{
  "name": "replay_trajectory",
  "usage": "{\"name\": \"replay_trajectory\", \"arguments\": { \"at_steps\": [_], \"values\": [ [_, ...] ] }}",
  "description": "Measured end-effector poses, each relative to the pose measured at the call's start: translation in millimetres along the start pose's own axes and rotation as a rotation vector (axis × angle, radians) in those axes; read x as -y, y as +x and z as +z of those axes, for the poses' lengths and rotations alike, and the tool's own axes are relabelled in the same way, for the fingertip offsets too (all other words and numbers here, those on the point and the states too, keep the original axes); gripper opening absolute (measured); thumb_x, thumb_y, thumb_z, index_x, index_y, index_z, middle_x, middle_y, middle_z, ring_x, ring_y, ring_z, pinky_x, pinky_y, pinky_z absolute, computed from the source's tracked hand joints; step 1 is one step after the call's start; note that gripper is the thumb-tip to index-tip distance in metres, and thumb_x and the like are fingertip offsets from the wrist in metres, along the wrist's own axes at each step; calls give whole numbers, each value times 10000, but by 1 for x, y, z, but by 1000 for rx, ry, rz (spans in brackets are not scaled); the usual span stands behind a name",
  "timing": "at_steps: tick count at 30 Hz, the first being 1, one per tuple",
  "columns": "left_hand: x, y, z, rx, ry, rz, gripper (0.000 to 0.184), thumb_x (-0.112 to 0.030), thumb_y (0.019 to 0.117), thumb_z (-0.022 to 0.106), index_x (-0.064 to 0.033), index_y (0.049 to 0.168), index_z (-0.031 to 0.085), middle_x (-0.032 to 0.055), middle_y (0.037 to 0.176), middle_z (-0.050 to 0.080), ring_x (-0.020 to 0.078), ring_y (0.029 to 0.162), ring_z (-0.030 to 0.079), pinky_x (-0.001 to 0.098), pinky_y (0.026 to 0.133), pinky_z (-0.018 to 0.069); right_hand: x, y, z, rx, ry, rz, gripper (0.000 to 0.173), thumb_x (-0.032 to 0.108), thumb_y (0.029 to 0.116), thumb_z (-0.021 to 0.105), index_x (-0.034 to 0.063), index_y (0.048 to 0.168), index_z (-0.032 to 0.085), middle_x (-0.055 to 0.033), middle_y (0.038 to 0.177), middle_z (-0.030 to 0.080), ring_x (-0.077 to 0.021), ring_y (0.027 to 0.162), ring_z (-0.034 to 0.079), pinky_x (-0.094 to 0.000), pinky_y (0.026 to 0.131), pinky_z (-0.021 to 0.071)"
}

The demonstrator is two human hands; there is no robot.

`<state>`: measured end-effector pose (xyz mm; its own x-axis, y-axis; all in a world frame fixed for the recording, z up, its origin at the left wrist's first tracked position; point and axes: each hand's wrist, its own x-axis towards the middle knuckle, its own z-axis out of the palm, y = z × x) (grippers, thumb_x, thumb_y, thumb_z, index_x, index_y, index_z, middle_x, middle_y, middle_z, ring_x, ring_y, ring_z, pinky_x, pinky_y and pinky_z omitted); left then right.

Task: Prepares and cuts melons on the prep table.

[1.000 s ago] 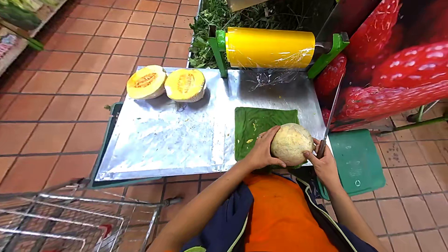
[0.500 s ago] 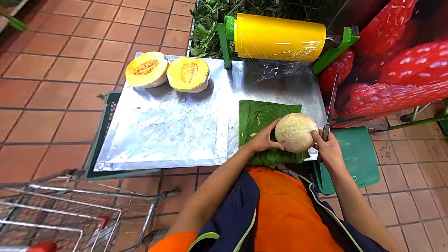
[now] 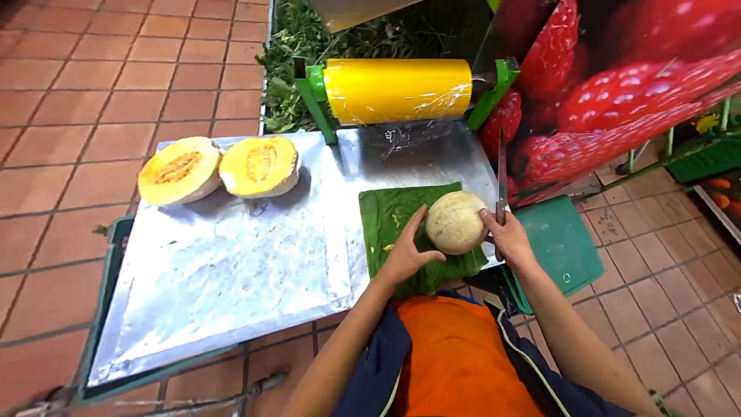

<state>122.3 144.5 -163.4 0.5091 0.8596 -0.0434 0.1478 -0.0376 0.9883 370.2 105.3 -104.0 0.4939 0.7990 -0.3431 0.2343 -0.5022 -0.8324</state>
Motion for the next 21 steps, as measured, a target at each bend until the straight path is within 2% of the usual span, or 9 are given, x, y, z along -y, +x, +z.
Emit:
{"name": "replay_trajectory", "arguments": {
  "at_steps": [3, 5, 7, 10, 13, 15, 17, 19, 21],
  "values": [
    [-6, 10, 13, -19, 217, 126, 1311, -527, 612, 944, -204, 1639, 194, 16, 1688, 220, 222, 1526, 281, 518, 1210, 347, -3, -14, 8, -45, -100, -114, 506, 531, 905, 733, 91, 1149, 683, -93, 860, 687, -230, 762, 665, -485, 740, 571],
    [-2, 14, 18, -71, 219, 155, 1293, -573, 604, 932, -204, 1622, 226, 22, 1677, 239, 208, 1515, 297, 494, 1202, 370, -8, -31, 7, -86, -79, -208, 420, 528, 964, 655, 137, 1106, 705, -53, 834, 679, -195, 711, 658, -441, 670, 584],
    [0, 13, 17, -87, 186, 167, 1234, -554, 626, 923, -213, 1611, 264, 14, 1665, 267, 188, 1501, 322, 468, 1194, 389, -13, -52, 2, -129, -78, -318, 434, 565, 1003, 566, 140, 1021, 652, -57, 793, 618, -203, 595, 597, -408, 509, 535],
    [4, 7, 8, -43, 138, 198, 1196, -455, 612, 954, -233, 1590, 302, -2, 1653, 282, 172, 1487, 341, 445, 1179, 415, -14, -72, -5, -5, 16, -295, 400, 523, 1054, 474, 185, 1166, 656, -56, 652, 580, -220, 469, 557, -390, 419, 513],
    [12, -7, 0, -16, 156, 225, 1182, -426, 614, 955, -253, 1571, 283, -20, 1659, 257, 167, 1477, 357, 430, 1152, 452, -23, -95, -4, 116, 14, -264, 409, 505, 1064, 449, 227, 1354, 524, -33, 664, 541, -199, 495, 535, -391, 447, 501],
    [12, -19, -3, -31, 167, 182, 1208, -465, 643, 936, -269, 1589, 212, -31, 1674, 219, 151, 1489, 339, 422, 1159, 446, -27, -106, 3, 87, -104, -315, 420, 492, 1068, 456, 166, 1329, 499, 1, 683, 562, -153, 538, 564, -370, 502, 529],
    [6, -26, -3, -113, 167, 160, 1245, -581, 637, 911, -250, 1598, 194, 2, 1666, 241, 176, 1488, 342, 444, 1162, 436, -28, -113, 13, 46, -193, -366, 414, 461, 1072, 462, 110, 1266, 565, 1, 768, 614, -122, 636, 611, -345, 596, 564],
    [1, -27, 1, -214, 179, 122, 1173, -595, 659, 890, -226, 1572, 254, 47, 1612, 319, 201, 1444, 397, 463, 1125, 463, -26, -117, 20, 20, -241, -407, 411, 433, 1071, 482, 82, 1219, 637, -24, 900, 662, -115, 751, 642, -325, 697, 583],
    [0, -25, 3, -221, 201, 110, 1028, -541, 732, 858, -185, 1528, 314, 74, 1578, 336, 220, 1438, 385, 474, 1120, 452, -21, -119, 25, 18, -293, -430, 414, 421, 1075, 478, 77, 1206, 667, -36, 947, 685, -107, 786, 658, -307, 721, 588]
  ]
}}
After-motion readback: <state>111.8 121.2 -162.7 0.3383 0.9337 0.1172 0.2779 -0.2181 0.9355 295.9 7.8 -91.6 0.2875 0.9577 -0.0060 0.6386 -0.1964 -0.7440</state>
